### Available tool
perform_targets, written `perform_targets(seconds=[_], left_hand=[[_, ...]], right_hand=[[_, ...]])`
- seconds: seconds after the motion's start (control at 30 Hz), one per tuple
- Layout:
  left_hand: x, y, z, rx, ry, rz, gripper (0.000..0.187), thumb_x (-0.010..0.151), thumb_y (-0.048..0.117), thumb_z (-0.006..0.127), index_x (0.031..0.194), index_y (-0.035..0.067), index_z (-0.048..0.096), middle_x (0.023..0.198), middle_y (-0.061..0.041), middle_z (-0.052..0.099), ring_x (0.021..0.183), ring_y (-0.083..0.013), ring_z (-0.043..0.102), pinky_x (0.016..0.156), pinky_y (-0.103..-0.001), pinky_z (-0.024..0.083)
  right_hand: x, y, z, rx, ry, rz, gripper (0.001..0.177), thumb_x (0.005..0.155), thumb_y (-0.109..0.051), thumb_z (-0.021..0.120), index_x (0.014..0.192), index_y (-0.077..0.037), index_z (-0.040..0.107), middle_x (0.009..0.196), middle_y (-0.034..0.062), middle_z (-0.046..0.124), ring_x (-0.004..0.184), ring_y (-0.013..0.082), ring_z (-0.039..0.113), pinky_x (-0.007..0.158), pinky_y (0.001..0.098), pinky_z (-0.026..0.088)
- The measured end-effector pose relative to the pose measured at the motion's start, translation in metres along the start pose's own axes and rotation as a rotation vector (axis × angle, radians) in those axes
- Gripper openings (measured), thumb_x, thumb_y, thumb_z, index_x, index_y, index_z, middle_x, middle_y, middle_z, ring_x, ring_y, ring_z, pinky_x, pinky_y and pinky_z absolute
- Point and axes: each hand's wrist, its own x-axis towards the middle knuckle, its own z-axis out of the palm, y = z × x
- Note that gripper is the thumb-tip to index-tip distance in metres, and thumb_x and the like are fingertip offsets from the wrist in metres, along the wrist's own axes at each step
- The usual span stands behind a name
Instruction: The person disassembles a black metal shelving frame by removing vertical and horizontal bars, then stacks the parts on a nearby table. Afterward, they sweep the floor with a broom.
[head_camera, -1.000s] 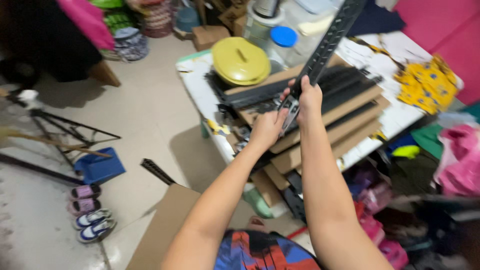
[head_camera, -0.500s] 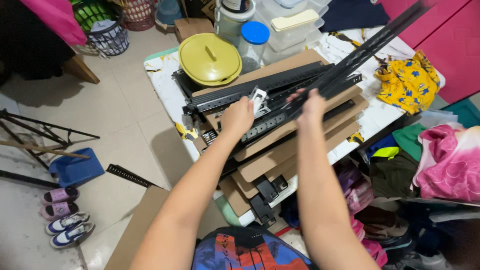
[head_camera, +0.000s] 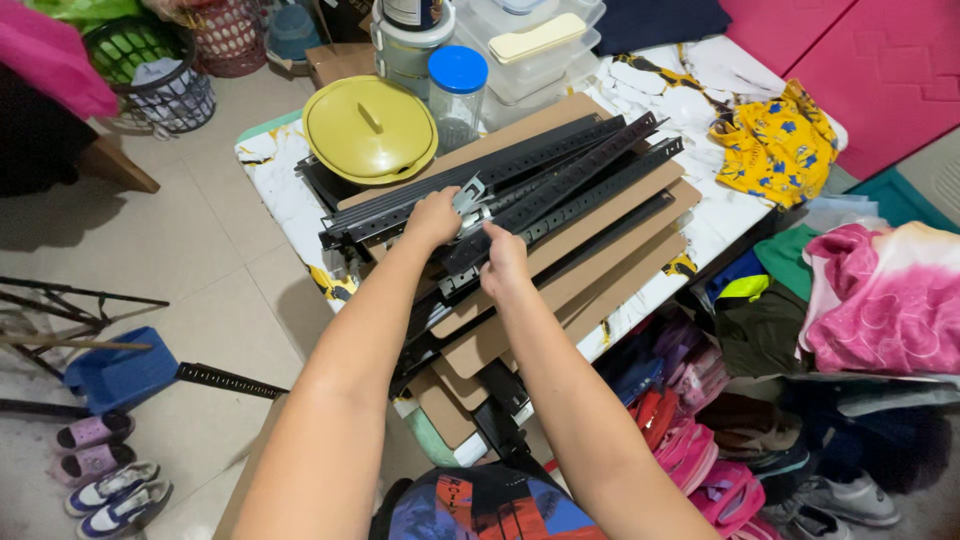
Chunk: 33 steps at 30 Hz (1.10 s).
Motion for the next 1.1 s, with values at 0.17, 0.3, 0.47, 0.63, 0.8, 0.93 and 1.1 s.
perform_targets(seconds=[0.17, 0.3, 0.47, 0.63, 0.8, 0.93, 1.1], left_hand=[[0.004, -0.008, -0.006, 0.033, -0.020, -0.084, 0.056, 0.086, 0.018, 0.062, 0.141, 0.024, 0.060, 0.135, -0.016, 0.065, 0.125, -0.0412, 0.060, 0.107, -0.049, 0.048], [-0.002, -0.005, -0.015, 0.120, -0.131, -0.266, 0.061, 0.082, 0.017, 0.063, 0.141, 0.030, 0.056, 0.145, -0.008, 0.055, 0.135, -0.0365, 0.049, 0.109, -0.053, 0.041], [-0.013, -0.018, -0.007, -0.040, 0.002, -0.173, 0.058, 0.087, 0.020, 0.062, 0.144, 0.023, 0.055, 0.149, -0.014, 0.051, 0.136, -0.0375, 0.049, 0.109, -0.052, 0.042], [-0.052, -0.033, 0.005, -0.188, 0.409, 0.066, 0.049, 0.089, 0.020, 0.066, 0.137, 0.012, 0.061, 0.143, -0.018, 0.057, 0.132, -0.0386, 0.054, 0.110, -0.047, 0.046], [-0.127, -0.063, -0.023, -0.364, 0.554, -0.069, 0.036, 0.092, 0.014, 0.063, 0.128, 0.013, 0.068, 0.142, -0.015, 0.059, 0.129, -0.0363, 0.057, 0.108, -0.045, 0.048], [-0.189, -0.104, -0.053, -0.346, 0.776, -0.117, 0.029, 0.093, 0.010, 0.062, 0.120, 0.013, 0.071, 0.137, -0.012, 0.065, 0.131, -0.0353, 0.058, 0.111, -0.045, 0.046], [-0.290, -0.174, -0.048, -0.255, 0.867, -0.403, 0.030, 0.092, 0.011, 0.062, 0.120, 0.014, 0.070, 0.133, -0.014, 0.065, 0.125, -0.0361, 0.059, 0.106, -0.044, 0.048]], right_hand=[[0.001, 0.007, -0.006, 0.030, -0.059, 0.152, 0.004, 0.092, -0.007, 0.061, 0.091, -0.007, 0.065, 0.086, 0.0053, 0.069, 0.073, 0.0180, 0.066, 0.069, 0.0321, 0.048], [0.012, 0.014, -0.016, 0.039, -0.144, 0.106, 0.025, 0.092, -0.007, 0.071, 0.074, -0.014, 0.056, 0.058, -0.0035, 0.040, 0.052, 0.0124, 0.039, 0.061, 0.0320, 0.040], [0.021, 0.018, -0.024, -0.041, -0.086, 0.216, 0.019, 0.092, -0.010, 0.064, 0.075, -0.014, 0.057, 0.060, -0.0047, 0.043, 0.055, 0.0102, 0.039, 0.066, 0.0320, 0.041], [0.006, 0.025, -0.004, -0.178, -0.066, 0.097, 0.007, 0.089, -0.011, 0.069, 0.086, -0.012, 0.063, 0.076, -0.0002, 0.055, 0.067, 0.0154, 0.048, 0.068, 0.0354, 0.036], [-0.061, 0.061, 0.055, -0.404, -0.133, -0.139, 0.058, 0.082, -0.006, 0.070, 0.135, 0.002, 0.046, 0.149, 0.0149, 0.033, 0.136, 0.0261, 0.041, 0.106, 0.0372, 0.041], [-0.118, 0.099, 0.096, -0.639, -0.353, -0.272, 0.087, 0.082, -0.009, 0.070, 0.155, 0.000, 0.024, 0.166, 0.0108, -0.018, 0.153, 0.0300, 0.018, 0.117, 0.0407, 0.038], [-0.138, 0.188, 0.092, -0.944, -0.675, -0.463, 0.078, 0.087, -0.006, 0.072, 0.157, 0.001, 0.037, 0.169, 0.0196, -0.007, 0.159, 0.0366, 0.008, 0.127, 0.0436, 0.022]])
